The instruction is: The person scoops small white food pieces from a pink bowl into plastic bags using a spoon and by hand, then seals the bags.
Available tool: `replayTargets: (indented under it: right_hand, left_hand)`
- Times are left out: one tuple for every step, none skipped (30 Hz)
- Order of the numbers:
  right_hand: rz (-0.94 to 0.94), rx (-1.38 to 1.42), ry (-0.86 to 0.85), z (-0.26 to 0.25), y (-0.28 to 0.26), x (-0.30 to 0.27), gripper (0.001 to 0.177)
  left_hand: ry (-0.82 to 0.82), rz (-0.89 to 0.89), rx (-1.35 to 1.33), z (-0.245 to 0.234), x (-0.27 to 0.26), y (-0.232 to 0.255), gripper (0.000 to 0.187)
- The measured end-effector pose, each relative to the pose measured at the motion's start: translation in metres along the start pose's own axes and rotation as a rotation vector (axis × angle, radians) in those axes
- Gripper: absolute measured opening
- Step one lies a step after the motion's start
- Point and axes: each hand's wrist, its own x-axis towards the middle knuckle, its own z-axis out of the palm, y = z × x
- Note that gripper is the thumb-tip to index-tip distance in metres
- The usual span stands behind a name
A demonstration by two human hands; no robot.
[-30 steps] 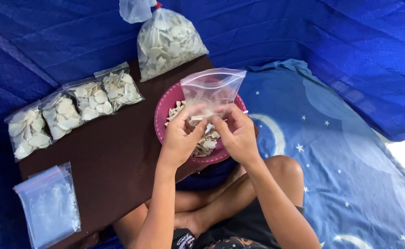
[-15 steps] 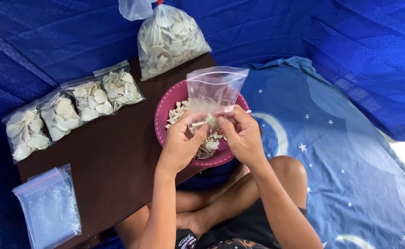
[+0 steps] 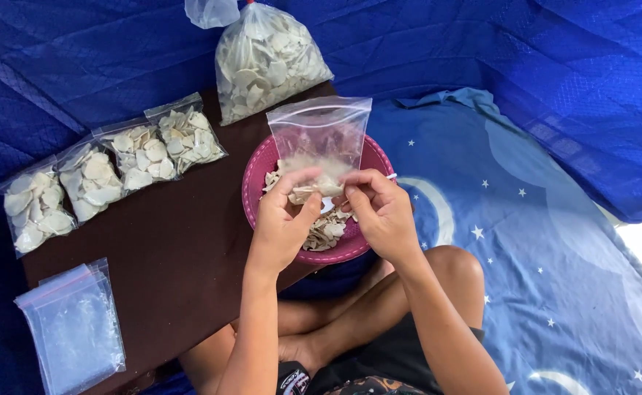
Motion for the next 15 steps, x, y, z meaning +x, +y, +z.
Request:
replayTargets:
  right_hand:
    - [0.0, -0.001, 0.0, 0.0, -0.001, -0.001, 0.015]
    - [0.005, 0.015, -0.001, 0.001, -0.001, -0.001, 0.016]
    - [0.011, 0.03, -0.003, 0.001, -0.002, -0.001, 0.017]
    - [0.011, 0.029, -0.003, 0.001, -0.001, -0.002, 0.017]
    - [0.021, 0.027, 0.002, 0.0, -0.001, -0.003, 0.017]
    - [0.031, 0.025, 0.006, 0.0, 0.0, -0.004, 0.018]
    - [0.03, 0.024, 0.006, 0.0, 0.0, -0.004, 0.018]
    - [0.036, 0.025, -0.001, -0.001, 0.0, -0.004, 0.018]
    - [0.042, 0.025, -0.007, -0.001, 0.0, -0.004, 0.018]
    - [0.043, 0.024, -0.009, 0.0, -0.002, -0.003, 0.018]
    - [0.048, 0.018, -0.014, 0.0, -0.003, -0.003, 0.017]
    - [0.052, 0.012, -0.02, 0.001, -0.005, -0.002, 0.017]
    - [0.052, 0.012, -0.021, 0.001, -0.005, -0.003, 0.017]
    - [0.053, 0.023, -0.017, 0.001, -0.006, -0.003, 0.015]
    - [0.053, 0.034, -0.012, 0.001, -0.006, -0.004, 0.014]
  left_hand:
    - [0.0, 0.0, -0.001, 0.0, -0.001, 0.0, 0.035]
    - [0.006, -0.006, 0.018, 0.0, -0.001, 0.0, 0.034]
    - [0.012, -0.011, 0.037, 0.0, -0.001, 0.0, 0.033]
    - [0.012, -0.011, 0.036, 0.0, -0.001, 0.002, 0.033]
    - [0.011, -0.009, 0.012, 0.0, -0.001, 0.004, 0.035]
    - [0.009, -0.006, -0.011, 0.0, -0.002, 0.006, 0.037]
    - [0.009, -0.005, -0.012, 0.001, -0.002, 0.007, 0.037]
    - [0.006, 0.006, -0.025, 0.002, -0.002, 0.007, 0.038]
    - [0.003, 0.017, -0.038, 0.002, -0.002, 0.008, 0.038]
    - [0.005, 0.016, -0.04, 0.002, -0.002, 0.008, 0.038]
    - [0.008, 0.019, -0.038, 0.002, -0.002, 0.009, 0.038]
    - [0.012, 0.022, -0.036, 0.002, -0.002, 0.009, 0.038]
    - [0.013, 0.022, -0.037, 0.002, -0.002, 0.01, 0.038]
    - [0.01, 0.023, -0.031, 0.002, -0.002, 0.011, 0.036]
    - [0.006, 0.023, -0.024, 0.002, -0.002, 0.012, 0.035]
